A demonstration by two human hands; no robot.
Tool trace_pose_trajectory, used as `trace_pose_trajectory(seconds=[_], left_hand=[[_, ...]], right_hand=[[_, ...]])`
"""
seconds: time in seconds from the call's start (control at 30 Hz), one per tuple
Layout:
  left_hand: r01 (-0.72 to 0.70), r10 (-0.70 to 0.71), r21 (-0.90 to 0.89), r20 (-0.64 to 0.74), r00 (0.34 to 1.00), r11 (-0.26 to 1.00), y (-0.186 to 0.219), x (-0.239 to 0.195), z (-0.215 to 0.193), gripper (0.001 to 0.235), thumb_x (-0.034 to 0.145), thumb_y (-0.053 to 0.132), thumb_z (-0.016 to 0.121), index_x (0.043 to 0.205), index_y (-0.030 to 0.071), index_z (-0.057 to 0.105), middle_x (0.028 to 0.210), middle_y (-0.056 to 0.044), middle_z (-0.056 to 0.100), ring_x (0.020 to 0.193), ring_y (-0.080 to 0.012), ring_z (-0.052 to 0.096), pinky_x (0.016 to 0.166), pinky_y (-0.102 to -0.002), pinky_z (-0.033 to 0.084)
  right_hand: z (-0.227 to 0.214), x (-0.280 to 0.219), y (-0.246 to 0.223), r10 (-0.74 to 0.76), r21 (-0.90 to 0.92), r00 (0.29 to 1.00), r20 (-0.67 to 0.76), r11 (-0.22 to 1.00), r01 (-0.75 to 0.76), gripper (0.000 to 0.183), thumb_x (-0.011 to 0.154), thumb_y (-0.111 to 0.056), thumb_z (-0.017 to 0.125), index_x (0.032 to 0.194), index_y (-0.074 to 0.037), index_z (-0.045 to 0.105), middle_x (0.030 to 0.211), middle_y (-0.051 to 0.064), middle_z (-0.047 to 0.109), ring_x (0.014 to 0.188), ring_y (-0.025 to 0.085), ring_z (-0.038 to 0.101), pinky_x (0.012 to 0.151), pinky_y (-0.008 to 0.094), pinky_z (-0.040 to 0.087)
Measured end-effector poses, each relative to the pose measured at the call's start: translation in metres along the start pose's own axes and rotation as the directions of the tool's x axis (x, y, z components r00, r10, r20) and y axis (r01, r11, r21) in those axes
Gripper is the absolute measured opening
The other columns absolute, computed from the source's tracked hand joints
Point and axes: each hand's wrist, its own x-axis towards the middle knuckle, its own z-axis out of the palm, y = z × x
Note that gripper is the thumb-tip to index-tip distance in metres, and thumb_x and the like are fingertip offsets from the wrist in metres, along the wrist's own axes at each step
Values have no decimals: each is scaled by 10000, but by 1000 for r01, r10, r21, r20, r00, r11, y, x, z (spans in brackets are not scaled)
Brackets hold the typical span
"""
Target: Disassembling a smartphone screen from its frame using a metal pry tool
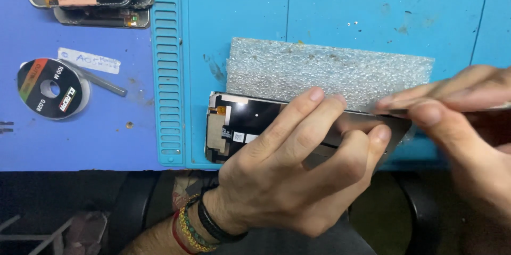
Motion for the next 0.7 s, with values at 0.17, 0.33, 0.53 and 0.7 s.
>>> trace_pose_trajectory(seconds=[0.17, 0.33, 0.53, 0.7], left_hand=[[9, -9, 1, -12, 1000, 1000, 1, -2, 2, 115, 1153, 200, 728, 1221, 118, 773, 1045, 30, 621, 1064, -212, 727, 1071, -329, 685], [1, 0, 27, -35, 999, 1000, -1, -2, 3, 107, 1158, 190, 697, 1193, 135, 782, 1022, 36, 616, 1046, -203, 742, 1075, -319, 668], [41, -40, 39, -27, 999, 998, 2, -2, 0, 102, 1166, 210, 714, 1202, 148, 787, 1053, 26, 577, 1039, -191, 744, 1089, -327, 670], [249, -377, 460, 212, 901, 853, 13, -1, -14, 1552, 409, 1498, 807, 1478, 409, 522, 1322, 58, 618, 1210, -203, 640, 1093, -660, 555]], right_hand=[[-7, 3, -3, 14, -101, 999, 46, 995, -9, 149, 1133, 56, 520, 1031, 25, 415, 955, 187, 586, 1010, 314, 803, 1053, 392, 686], [8, 5, -16, 21, 28, 1000, 0, 999, -21, 200, 1123, 44, 549, 1102, -46, 371, 909, 156, 547, 998, 316, 834, 1060, 383, 739], [0, 8, -8, -15, -148, 995, 103, 989, 30, 201, 1107, 58, 505, 921, 95, 571, 878, 232, 628, 944, 328, 797, 1025, 408, 708], [7, -1, 2, 93, 148, 995, -42, 985, -86, 172, 1145, -16, 516, 1168, -115, 377, 989, 100, 445, 1025, 306, 818, 1074, 404, 753]])
